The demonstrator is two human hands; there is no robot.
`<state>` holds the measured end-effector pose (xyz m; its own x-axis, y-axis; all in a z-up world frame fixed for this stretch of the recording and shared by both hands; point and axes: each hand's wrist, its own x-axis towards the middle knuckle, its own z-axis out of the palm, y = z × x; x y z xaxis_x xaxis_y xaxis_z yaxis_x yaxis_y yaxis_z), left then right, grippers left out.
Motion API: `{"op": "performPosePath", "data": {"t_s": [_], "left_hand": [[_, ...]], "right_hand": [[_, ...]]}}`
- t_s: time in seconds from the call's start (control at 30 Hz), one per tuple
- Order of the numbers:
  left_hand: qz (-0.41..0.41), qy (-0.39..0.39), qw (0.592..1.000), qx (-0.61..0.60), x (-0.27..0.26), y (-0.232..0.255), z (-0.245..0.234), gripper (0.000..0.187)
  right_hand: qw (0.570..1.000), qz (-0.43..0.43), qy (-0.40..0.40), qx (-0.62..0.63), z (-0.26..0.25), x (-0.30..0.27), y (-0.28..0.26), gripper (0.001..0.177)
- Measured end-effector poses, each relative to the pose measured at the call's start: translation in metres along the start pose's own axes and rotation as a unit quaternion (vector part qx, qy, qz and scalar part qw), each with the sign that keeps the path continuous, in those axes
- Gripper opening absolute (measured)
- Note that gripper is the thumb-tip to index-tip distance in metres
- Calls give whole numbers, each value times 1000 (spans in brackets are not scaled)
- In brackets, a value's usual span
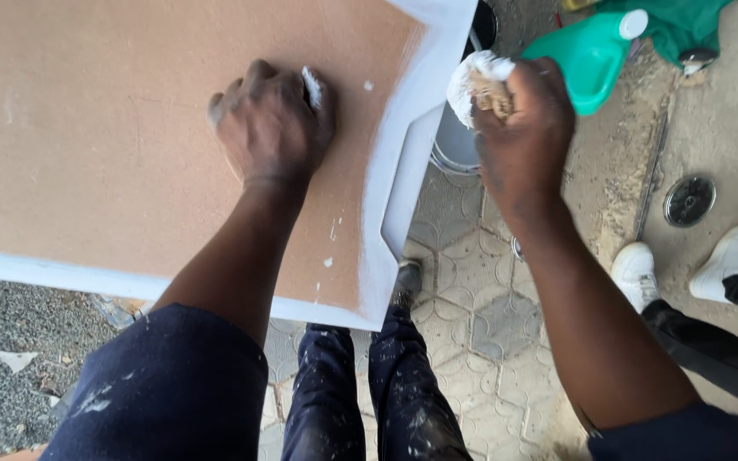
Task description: The person paints the edges of a rectangular wooden board white using a cloth. They repeatedly dip the cloth into a bucket of white paint and apply it to the board's perimeter, holding the board steady with their left hand.
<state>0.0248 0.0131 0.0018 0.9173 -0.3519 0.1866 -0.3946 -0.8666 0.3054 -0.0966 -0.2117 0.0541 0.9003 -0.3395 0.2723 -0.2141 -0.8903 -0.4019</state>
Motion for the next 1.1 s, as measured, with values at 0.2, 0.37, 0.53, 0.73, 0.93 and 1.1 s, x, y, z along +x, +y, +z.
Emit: {"op": "performPosePath", "data": {"t_s": [0.2,0.37,0.53,0.73,0.93,1.1], "left_hand": [[6,30,1000,-1,-5,-4,3,43],[5,-3,1000,-17,-3,-4,-1,44],[-12,0,1000,4,-4,-3,4,42],[1,10,1000,-15,-4,-1,-1,44],[4,13,1000,-19,-5,-1,0,43],[-2,23,1000,-1,-2,-4,1,42]], "right_hand": [[990,6,-68,124,17,9,-24,28],[904,-2,-414,108,-21,-83,-94,26],[842,98,-517,117,-62,-99,-86,31],[928,125,-341,81,-34,-48,-67,40],[793,282,-530,102,-53,-71,-85,42],[719,450,-495,191,-67,-88,-90,44]]}}
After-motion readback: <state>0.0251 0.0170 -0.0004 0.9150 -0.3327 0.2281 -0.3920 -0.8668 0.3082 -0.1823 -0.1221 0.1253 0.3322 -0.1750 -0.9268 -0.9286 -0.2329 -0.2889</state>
